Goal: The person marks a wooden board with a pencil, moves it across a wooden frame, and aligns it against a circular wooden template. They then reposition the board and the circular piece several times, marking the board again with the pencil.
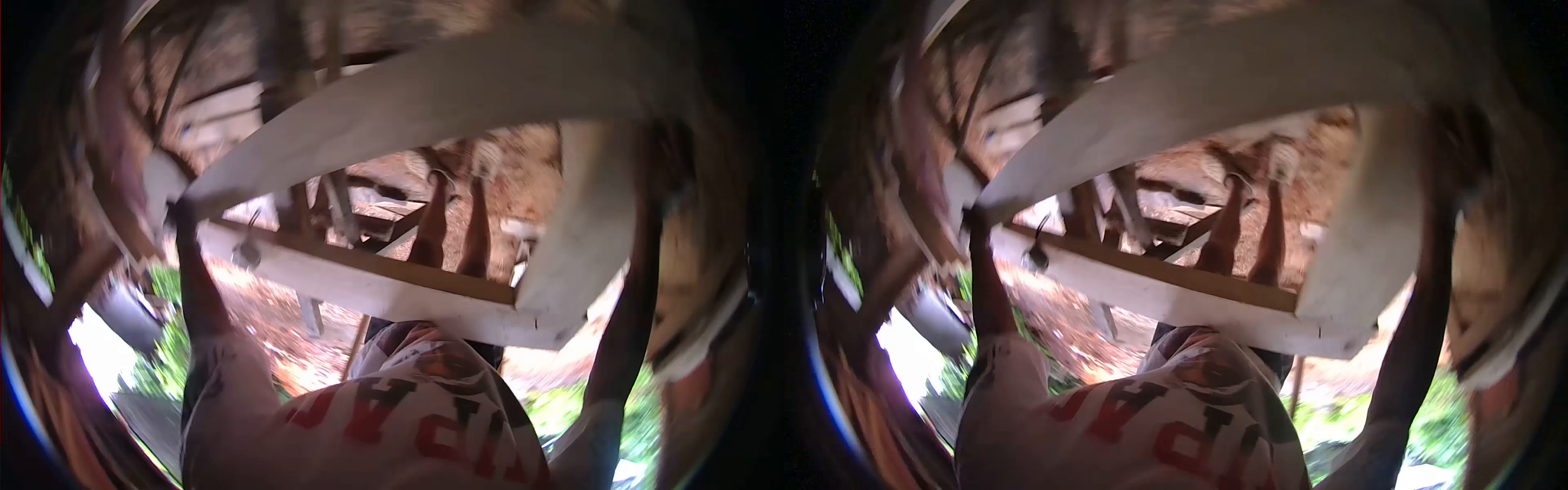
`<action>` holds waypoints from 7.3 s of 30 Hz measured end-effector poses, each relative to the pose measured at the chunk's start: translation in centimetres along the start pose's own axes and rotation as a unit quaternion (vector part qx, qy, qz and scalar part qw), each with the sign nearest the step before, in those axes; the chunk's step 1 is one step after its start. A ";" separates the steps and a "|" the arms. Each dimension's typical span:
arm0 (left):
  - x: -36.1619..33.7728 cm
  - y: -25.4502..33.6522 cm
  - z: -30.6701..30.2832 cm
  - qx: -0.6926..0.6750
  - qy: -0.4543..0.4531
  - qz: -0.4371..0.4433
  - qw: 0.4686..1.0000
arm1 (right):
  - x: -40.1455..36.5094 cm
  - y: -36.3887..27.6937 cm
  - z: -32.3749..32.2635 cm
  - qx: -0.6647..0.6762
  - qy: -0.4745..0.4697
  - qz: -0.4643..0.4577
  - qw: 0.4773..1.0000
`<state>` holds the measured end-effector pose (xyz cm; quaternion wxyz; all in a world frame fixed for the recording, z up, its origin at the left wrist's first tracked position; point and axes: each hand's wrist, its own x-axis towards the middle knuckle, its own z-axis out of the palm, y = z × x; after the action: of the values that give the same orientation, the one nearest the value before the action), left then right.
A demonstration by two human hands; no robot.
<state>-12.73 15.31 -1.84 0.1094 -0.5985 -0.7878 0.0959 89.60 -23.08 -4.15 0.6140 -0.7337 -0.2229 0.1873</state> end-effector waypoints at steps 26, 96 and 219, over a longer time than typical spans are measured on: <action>-17.8 5.5 -7.9 -0.619 0.022 0.100 0.779 | 2.0 -4.0 3.3 -0.442 -0.111 -0.291 0.841; -16.8 7.3 -7.3 -0.396 0.048 0.138 0.906 | -20.8 -21.3 65.5 -0.169 -0.659 0.138 0.720; -20.3 6.1 -7.0 -0.683 -0.127 -0.254 0.673 | -32.8 -13.8 71.5 0.003 -0.577 0.625 0.526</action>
<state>0.21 -2.48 2.01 -0.4110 -0.2655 -0.7614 -0.4253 21.80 19.17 -3.12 0.0793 -0.4149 -0.0125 0.9063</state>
